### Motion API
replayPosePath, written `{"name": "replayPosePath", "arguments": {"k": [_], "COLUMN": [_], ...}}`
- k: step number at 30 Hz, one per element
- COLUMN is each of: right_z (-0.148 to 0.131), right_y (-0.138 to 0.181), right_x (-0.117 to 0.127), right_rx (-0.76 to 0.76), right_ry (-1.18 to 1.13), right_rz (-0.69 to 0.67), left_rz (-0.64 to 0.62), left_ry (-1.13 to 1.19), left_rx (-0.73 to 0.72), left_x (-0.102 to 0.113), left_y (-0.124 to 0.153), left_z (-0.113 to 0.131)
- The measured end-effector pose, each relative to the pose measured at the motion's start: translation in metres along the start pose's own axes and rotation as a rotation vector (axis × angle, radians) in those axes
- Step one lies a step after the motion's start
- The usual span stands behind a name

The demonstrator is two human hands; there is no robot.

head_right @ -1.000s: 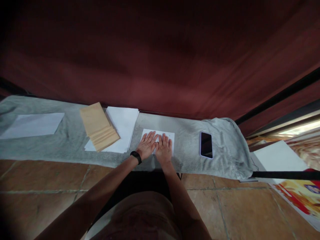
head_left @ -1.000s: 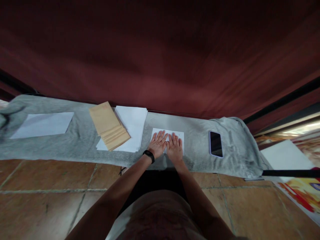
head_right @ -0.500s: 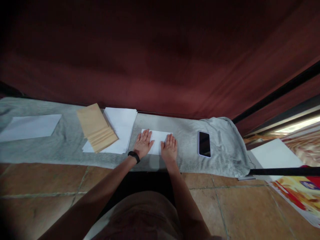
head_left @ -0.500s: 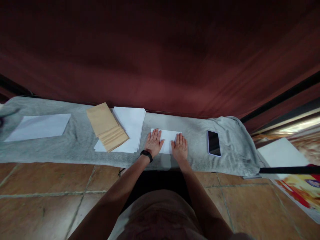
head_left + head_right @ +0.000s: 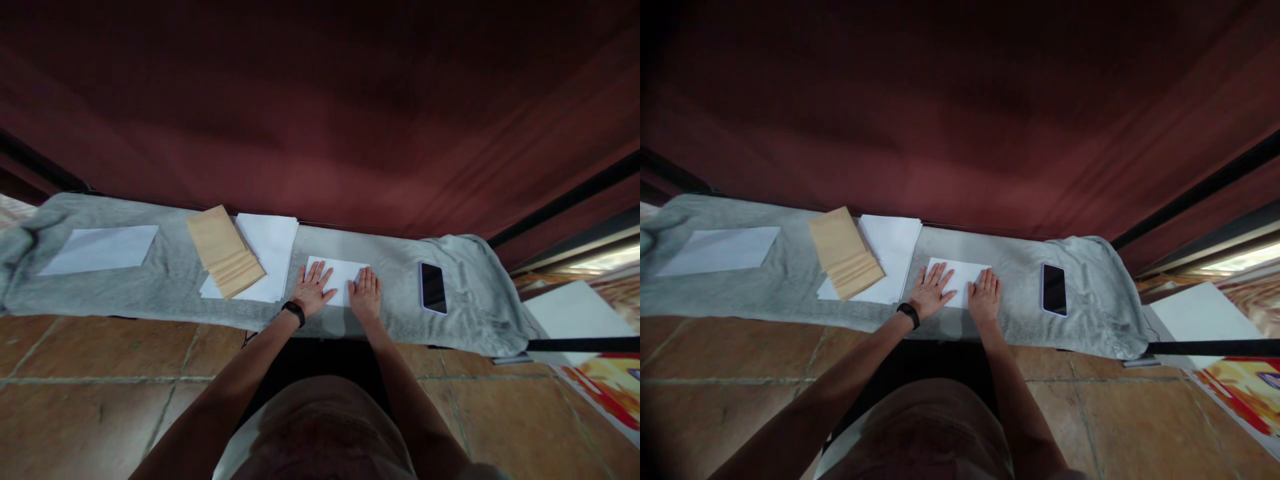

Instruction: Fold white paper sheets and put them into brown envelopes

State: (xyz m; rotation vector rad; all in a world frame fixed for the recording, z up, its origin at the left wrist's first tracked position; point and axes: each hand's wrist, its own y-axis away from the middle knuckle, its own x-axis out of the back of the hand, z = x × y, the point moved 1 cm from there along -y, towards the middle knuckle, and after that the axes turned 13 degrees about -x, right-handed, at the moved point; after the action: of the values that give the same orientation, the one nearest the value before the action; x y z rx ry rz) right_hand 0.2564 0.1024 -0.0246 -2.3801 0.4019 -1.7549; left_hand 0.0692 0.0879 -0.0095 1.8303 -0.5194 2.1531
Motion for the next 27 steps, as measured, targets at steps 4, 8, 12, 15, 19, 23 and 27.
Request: {"name": "replayPosePath", "arguments": {"k": [4, 8, 12, 15, 19, 23, 27], "right_z": [-0.019, -0.034, -0.030, -0.021, -0.008, 0.002, 0.010], "right_y": [0.011, 0.027, 0.028, 0.025, 0.022, 0.022, 0.023], "right_x": [0.002, 0.001, 0.000, 0.001, 0.002, 0.002, 0.004], "right_rx": [0.072, 0.203, 0.191, 0.195, 0.181, 0.151, 0.133], "right_ry": [-0.044, -0.069, -0.055, -0.046, -0.018, 0.001, 0.016], "right_rz": [-0.052, -0.146, -0.130, -0.093, -0.069, -0.071, -0.066], "left_rz": [0.000, -0.011, -0.033, -0.027, -0.008, 0.001, 0.009], "left_ry": [-0.002, -0.005, -0.011, -0.020, -0.034, -0.044, -0.046], "left_rx": [0.003, -0.005, 0.001, 0.016, 0.028, 0.038, 0.035], "left_x": [-0.001, 0.001, 0.003, 0.003, 0.002, 0.001, 0.001], "left_y": [0.000, 0.001, 0.002, 0.002, 0.007, 0.014, 0.018], "left_z": [0.001, 0.003, 0.004, 0.006, 0.006, 0.005, 0.006]}}
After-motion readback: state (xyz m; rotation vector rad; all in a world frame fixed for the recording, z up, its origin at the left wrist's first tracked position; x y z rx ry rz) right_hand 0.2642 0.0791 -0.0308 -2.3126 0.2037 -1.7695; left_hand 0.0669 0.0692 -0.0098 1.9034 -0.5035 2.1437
